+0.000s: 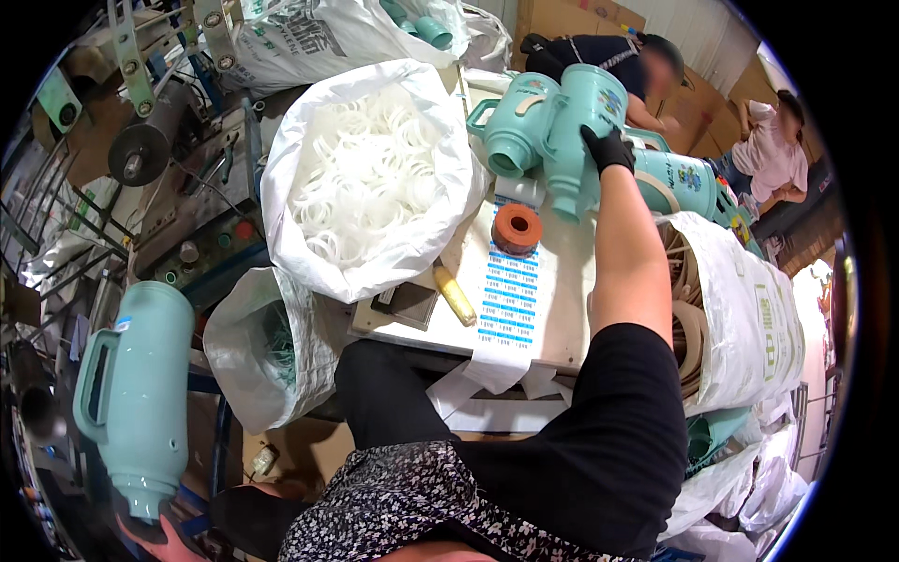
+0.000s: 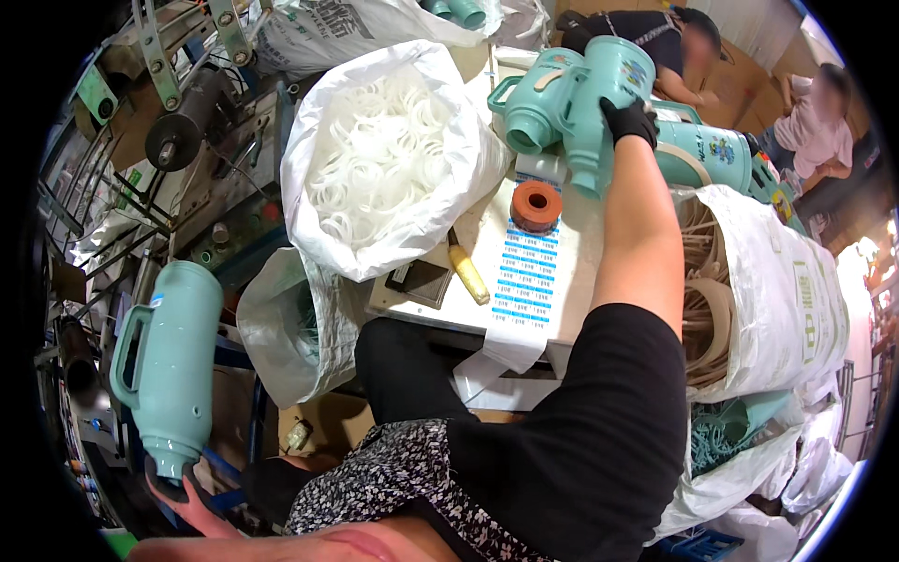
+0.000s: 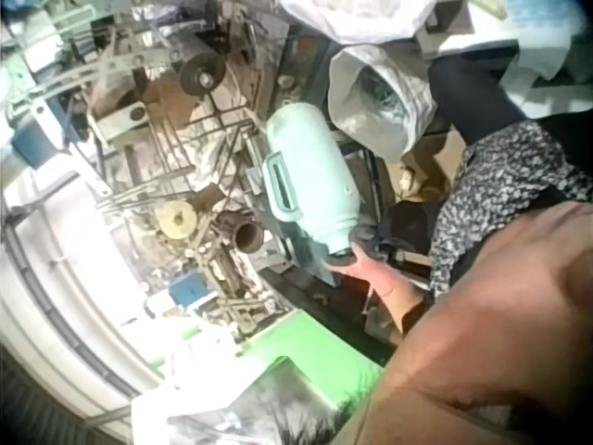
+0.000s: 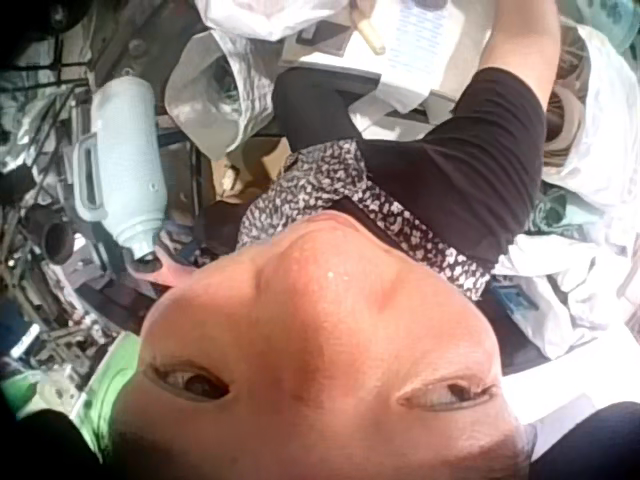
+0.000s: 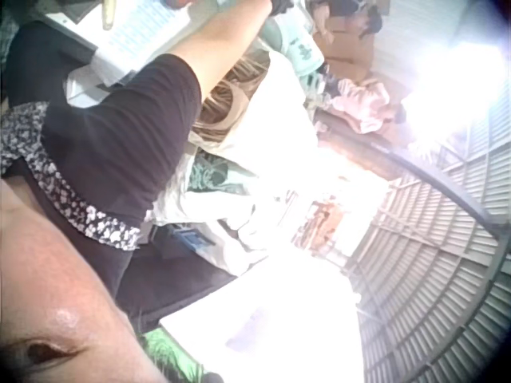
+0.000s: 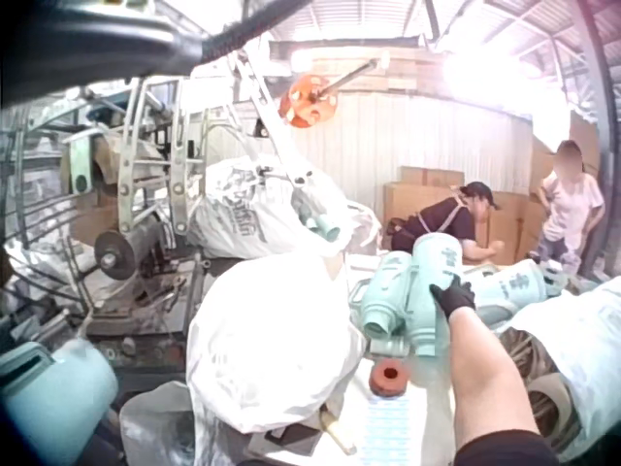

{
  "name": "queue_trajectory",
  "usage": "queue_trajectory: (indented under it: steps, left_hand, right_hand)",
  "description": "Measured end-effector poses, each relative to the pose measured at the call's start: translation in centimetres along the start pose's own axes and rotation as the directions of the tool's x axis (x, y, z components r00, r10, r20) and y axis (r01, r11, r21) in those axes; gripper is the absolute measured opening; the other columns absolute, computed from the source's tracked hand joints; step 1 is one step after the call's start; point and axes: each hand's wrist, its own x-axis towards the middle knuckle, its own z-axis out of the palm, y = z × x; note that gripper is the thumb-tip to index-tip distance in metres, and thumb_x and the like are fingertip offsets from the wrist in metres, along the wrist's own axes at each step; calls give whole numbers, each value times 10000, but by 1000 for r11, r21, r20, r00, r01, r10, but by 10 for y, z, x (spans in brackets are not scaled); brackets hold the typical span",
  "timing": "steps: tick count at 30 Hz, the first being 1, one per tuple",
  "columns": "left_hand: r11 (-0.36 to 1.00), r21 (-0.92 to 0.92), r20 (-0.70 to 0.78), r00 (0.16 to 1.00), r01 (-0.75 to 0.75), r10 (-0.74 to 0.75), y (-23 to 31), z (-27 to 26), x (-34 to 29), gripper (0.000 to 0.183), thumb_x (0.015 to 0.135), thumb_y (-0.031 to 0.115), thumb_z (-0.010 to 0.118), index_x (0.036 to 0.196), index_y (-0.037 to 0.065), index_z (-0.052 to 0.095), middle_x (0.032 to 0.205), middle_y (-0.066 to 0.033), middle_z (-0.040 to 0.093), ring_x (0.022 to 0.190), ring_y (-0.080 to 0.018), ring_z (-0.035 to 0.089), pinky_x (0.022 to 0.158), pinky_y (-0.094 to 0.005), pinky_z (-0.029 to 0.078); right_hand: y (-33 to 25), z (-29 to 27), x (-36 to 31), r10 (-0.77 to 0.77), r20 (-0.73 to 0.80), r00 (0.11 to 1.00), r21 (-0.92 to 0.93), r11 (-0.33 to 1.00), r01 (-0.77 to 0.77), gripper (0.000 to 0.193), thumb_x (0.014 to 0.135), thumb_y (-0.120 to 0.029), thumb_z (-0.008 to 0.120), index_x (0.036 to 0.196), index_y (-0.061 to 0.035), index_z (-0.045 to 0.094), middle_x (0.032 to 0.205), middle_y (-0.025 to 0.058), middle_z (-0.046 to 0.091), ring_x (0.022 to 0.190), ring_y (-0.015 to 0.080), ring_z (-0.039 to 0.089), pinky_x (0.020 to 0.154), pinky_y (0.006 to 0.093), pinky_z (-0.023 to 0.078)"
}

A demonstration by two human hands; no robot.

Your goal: The person assembles light blue plastic jugs by attaching white handles to the bodies. They pick up a jug body, insert a handle, and place the assembled unit on a nearby surface. This process is repeated continuously for multiple units.

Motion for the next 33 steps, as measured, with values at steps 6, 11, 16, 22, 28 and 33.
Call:
queue_trajectory:
  steps: [6,11,16,22,28,33]
  left_hand:
    - [992,100,166,984,-78,61,-20,55,17,596,792,30,610,1355,21,417,1338,-134,453,1223,-268,425,1047,-365,314]
    - [999,-40,255,967,-6,16,13,60,27,617,791,35,608,1368,18,390,1334,-126,439,1227,-249,417,1048,-353,311]
    - [987,-155,136,989,-37,58,33,75,31,567,806,-3,570,1346,7,399,1325,-115,452,1224,-239,419,1041,-354,326]
    - [893,-449,-48,999,-25,3,53,119,92,505,841,29,603,1313,20,425,1340,-122,432,1225,-241,435,1030,-360,359]
    - [943,-322,-109,993,-83,51,35,234,170,693,741,233,778,1316,68,428,1258,-132,493,1170,-258,472,1021,-375,375]
    - [973,-167,-206,971,-156,121,72,330,217,811,599,387,856,1224,39,472,1170,-206,529,1112,-352,507,943,-433,419]
  right_hand:
    - [22,63,45,-127,-85,988,265,953,146,882,774,-661,554,1428,-101,364,1433,282,334,1317,453,343,1060,491,339]
    - [-3,101,22,-32,48,998,310,951,15,751,834,-593,540,1323,-27,473,1300,261,509,1211,409,487,1021,463,382]
    - [-41,71,-116,-543,-542,641,439,467,768,383,891,-154,609,1235,-2,535,1181,196,591,1106,360,551,955,410,427]
    - [-39,45,-372,-952,-104,288,710,132,692,379,769,-130,682,1136,-55,620,1089,154,631,1039,326,591,894,409,461]
    - [-51,59,-412,-969,-98,227,455,159,876,528,747,-262,679,1239,-109,562,1268,154,525,1208,363,454,991,516,340]
    - [-52,75,-406,-974,-134,182,369,121,921,582,738,-258,661,1276,-91,515,1290,187,488,1196,424,420,987,527,335]
